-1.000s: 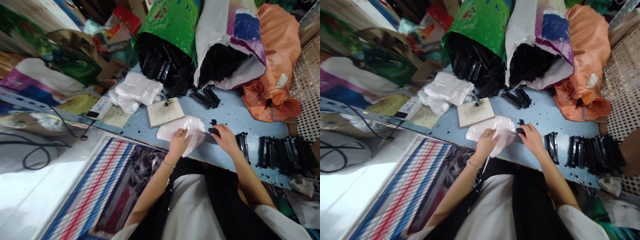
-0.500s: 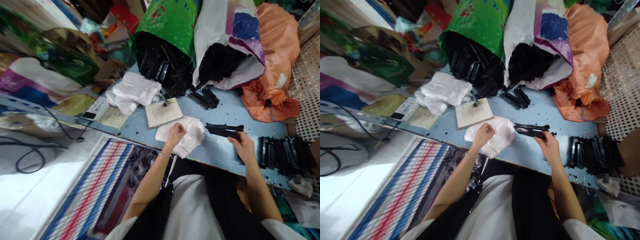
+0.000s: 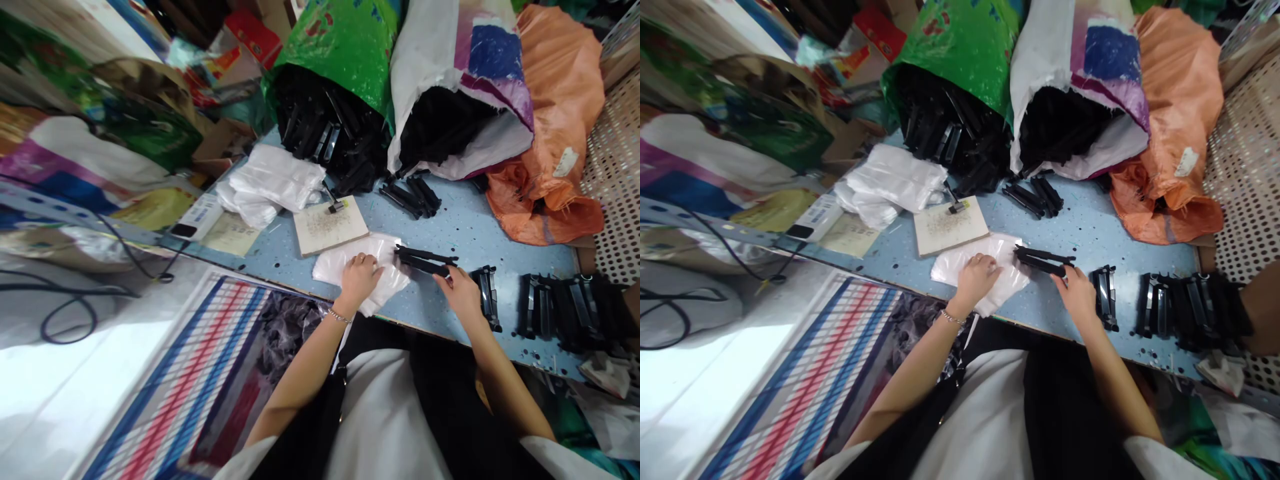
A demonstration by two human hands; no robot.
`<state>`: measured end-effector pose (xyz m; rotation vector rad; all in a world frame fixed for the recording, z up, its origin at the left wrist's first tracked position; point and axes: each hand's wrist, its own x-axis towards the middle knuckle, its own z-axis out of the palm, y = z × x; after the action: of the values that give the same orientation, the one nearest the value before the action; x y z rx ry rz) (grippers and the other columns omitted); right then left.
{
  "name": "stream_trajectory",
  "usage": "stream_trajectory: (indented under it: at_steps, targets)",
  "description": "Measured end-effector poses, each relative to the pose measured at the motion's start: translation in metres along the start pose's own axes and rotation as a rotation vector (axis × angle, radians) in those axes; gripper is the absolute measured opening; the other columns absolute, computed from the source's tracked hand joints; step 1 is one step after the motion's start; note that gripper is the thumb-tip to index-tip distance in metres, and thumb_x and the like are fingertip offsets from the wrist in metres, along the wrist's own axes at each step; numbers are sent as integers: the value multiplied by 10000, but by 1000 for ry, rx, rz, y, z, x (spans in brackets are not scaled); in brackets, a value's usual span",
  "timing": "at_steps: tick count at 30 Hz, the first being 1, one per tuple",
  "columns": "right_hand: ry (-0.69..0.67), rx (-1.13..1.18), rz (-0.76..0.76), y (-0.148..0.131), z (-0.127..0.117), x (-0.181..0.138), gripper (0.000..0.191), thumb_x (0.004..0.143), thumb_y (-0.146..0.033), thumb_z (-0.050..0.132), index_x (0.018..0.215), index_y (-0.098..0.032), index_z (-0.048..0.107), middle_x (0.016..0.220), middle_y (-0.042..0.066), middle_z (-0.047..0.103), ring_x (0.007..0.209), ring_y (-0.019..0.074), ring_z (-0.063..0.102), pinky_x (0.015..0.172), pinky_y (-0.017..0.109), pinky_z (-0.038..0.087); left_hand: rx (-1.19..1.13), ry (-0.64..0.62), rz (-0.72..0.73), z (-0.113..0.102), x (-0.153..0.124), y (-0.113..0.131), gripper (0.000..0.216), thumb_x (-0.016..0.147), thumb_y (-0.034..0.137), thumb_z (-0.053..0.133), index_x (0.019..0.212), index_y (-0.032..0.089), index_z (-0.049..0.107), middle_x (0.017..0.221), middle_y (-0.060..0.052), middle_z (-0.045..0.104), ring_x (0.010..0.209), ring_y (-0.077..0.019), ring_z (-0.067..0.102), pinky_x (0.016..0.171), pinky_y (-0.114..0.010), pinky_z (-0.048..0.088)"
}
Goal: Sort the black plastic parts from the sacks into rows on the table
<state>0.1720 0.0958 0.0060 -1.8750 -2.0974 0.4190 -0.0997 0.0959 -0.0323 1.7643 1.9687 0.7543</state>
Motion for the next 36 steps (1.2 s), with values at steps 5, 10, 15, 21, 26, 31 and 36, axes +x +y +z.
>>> stream_trajectory:
  at_steps: [5, 10, 15, 21, 26, 31, 36]
  targets:
    - [-109, -361, -37, 11, -21, -4, 425, 956, -521, 526, 1095, -159, 699, 968, 167, 685, 884, 319, 663, 751, 391, 489, -82, -60, -28, -2, 7, -2, 119, 871, 178, 563, 786, 201, 643, 870, -55, 684, 796, -189, 650, 735, -289, 477]
    - [-90, -285, -268, 15, -3, 14, 596, 930, -461, 575, 1388, -86, 506, 1257, 256, 595, 1140, 401, 551, 940, 502, 457, -254, -48, -126, -6, 9, -10, 39, 862, 209, 583, 823, 206, 588, 792, -21, 673, 742, -178, 653, 703, -283, 475]
    - [-133, 21, -140, 20, 18, 22, 513, 891, -457, 612, 1294, -142, 574, 1176, 188, 626, 1086, 358, 588, 920, 482, 480, -190, -6, -28, -3, -6, 1, 137, 893, 194, 559, 1029, 194, 546, 947, -68, 679, 862, -205, 666, 780, -318, 501]
    - [-135, 788, 173, 8, 31, 16, 536, 768, -551, 727, 1170, -214, 621, 1097, 65, 683, 978, 247, 634, 896, 418, 498, 126, -66, -10, 4, 3, 18, 141, 934, 250, 523, 928, 155, 627, 1017, -162, 677, 1007, -289, 638, 828, -368, 478]
    - [-286, 1350, 397, -5, 24, 4, 458, 736, -565, 771, 982, -193, 665, 906, 44, 701, 727, 170, 636, 701, 334, 536, -148, -171, -84, -10, 21, -6, 171, 864, 272, 598, 716, 188, 613, 746, -31, 673, 724, -181, 638, 684, -281, 454]
    - [-530, 1516, 434, -22, 17, -4, 517, 728, -611, 759, 971, -160, 691, 854, 77, 723, 666, 168, 636, 619, 310, 545, -453, -164, -183, -14, 22, -22, 234, 772, 378, 653, 631, 197, 607, 622, 17, 608, 611, -143, 560, 594, -262, 422]
    - [-616, 1455, 304, -41, 13, -7, 468, 766, -614, 716, 927, -177, 668, 848, 63, 701, 628, 154, 609, 602, 310, 533, -431, -127, -200, -9, 21, -23, 159, 719, 337, 708, 678, 192, 657, 684, -9, 668, 656, -164, 601, 631, -282, 465]
